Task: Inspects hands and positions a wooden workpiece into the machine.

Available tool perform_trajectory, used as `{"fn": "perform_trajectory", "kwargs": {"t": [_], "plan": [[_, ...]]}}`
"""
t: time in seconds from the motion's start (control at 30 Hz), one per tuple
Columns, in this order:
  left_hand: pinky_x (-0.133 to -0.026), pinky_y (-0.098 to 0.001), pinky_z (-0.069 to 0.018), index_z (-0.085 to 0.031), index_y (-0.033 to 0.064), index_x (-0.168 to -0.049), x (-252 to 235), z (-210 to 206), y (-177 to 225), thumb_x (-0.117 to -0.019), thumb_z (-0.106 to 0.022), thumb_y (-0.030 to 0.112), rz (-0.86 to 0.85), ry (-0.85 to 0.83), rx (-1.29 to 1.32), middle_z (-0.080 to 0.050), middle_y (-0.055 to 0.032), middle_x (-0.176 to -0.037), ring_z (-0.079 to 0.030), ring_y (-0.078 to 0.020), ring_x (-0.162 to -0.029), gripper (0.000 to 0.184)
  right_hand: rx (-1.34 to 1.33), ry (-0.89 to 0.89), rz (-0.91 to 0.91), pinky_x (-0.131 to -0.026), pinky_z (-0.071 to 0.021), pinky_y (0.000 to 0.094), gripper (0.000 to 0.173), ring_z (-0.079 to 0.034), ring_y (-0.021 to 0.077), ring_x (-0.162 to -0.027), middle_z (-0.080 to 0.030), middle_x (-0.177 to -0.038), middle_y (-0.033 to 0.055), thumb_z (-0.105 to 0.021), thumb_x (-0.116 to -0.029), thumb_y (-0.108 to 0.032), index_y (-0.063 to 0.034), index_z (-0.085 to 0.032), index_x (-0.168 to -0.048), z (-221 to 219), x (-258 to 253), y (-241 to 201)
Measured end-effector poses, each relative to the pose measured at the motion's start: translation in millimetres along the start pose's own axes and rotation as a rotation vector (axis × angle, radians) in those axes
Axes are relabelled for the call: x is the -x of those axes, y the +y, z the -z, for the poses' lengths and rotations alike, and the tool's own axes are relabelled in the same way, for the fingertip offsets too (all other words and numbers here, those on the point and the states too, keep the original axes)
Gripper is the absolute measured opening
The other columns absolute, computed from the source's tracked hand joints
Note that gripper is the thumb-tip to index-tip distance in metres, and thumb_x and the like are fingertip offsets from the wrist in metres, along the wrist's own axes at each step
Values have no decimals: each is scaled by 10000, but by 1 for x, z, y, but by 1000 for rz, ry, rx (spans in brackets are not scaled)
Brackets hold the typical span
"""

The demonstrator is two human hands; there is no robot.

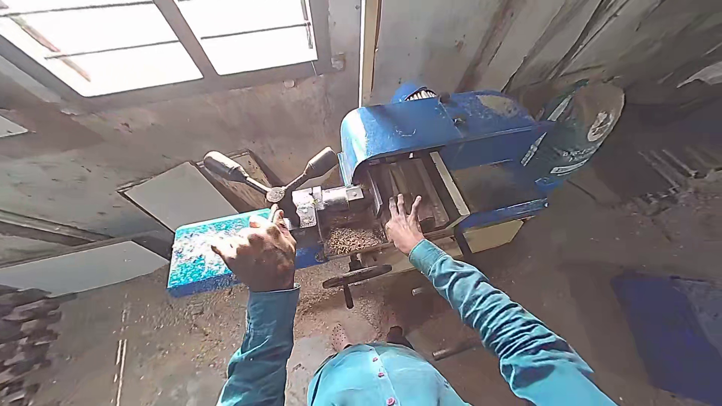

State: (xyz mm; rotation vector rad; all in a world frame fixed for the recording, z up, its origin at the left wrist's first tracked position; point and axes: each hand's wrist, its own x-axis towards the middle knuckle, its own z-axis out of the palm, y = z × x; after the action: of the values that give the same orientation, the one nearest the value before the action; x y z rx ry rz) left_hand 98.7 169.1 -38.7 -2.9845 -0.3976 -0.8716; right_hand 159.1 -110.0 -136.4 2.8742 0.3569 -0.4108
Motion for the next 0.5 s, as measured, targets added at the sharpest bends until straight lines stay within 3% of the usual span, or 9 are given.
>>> {"fn": "perform_trajectory", "kwargs": {"t": [0.07,0.1,0.17,0.2,0.23,0.27,0.3,0.4,0.5], "plan": [[-843,-690,-489,-663,-36,-853,-2,-2,-8,-1071,-443,442,-42,25,3,-646,-234,-696,-682,-463,-724,569,-191,-135,36,-1091,-230,813,324,-373,492,-1437,-475,-1522,241,-775,-876,-158,-42,-734,-1176,21,-2,19],[-812,-690,-495,-659,-38,-834,-4,-4,-13,-1073,-445,441,-72,50,-9,-639,-242,-685,-678,-470,-711,576,-333,-155,66,-1063,-370,722,344,-510,435,-1329,-576,-1418,209,-773,-880,-165,-44,-724,-1198,30,-9,35],[-717,-682,-498,-653,-35,-867,-6,-9,-29,-1072,-486,416,-167,147,-18,-622,-263,-696,-656,-494,-695,523,-790,85,88,-893,-568,545,218,-721,310,-932,-745,-1002,173,-672,-963,-189,-10,-757,-1055,33,-29,68],[-665,-675,-489,-670,-31,-927,-8,-12,-40,-1067,-526,393,-232,197,-5,-622,-278,-726,-641,-513,-700,470,-1007,272,-17,-748,-594,490,315,-704,255,-719,-712,-788,131,-608,-1020,-274,-11,-725,-892,32,-38,72],[-636,-669,-478,-694,-18,-1033,-11,-14,-51,-1065,-539,392,-271,180,15,-637,-292,-773,-644,-532,-738,439,-1176,498,-142,-578,-508,423,482,-571,193,-532,-581,-599,68,-539,-1054,-357,-38,-615,-700,25,-50,72],[-676,-684,-493,-714,-17,-1035,-20,-13,-60,-1057,-543,408,-262,123,71,-673,-305,-834,-668,-541,-809,459,-1269,706,-272,-497,-415,380,591,-454,145,-448,-464,-505,9,-488,-1063,-434,-92,-491,-581,9,-67,73],[-765,-693,-502,-719,0,-1074,-33,-13,-70,-1069,-497,440,-221,7,134,-699,-300,-935,-681,-524,-925,493,-1290,834,-372,-493,-398,374,617,-423,130,-444,-418,-492,-13,-443,-1071,-465,-122,-437,-559,-10,-82,76],[-965,-627,-475,-677,42,-1209,-102,-23,-98,-1077,-335,474,-125,-357,422,-675,-233,-1163,-636,-392,-1136,566,-1283,900,-427,-573,-448,419,574,-464,165,-509,-438,-538,30,-464,-1062,-412,-65,-489,-605,-41,-102,76],[-969,-493,-508,-621,93,-1313,-180,-75,-113,-1084,-331,486,15,-551,699,-652,-131,-1289,-635,-235,-1144,540,-1287,873,-385,-538,-397,401,587,-400,144,-458,-364,-484,-10,-467,-1052,-418,-125,-391,-550,-46,-102,70]]}}
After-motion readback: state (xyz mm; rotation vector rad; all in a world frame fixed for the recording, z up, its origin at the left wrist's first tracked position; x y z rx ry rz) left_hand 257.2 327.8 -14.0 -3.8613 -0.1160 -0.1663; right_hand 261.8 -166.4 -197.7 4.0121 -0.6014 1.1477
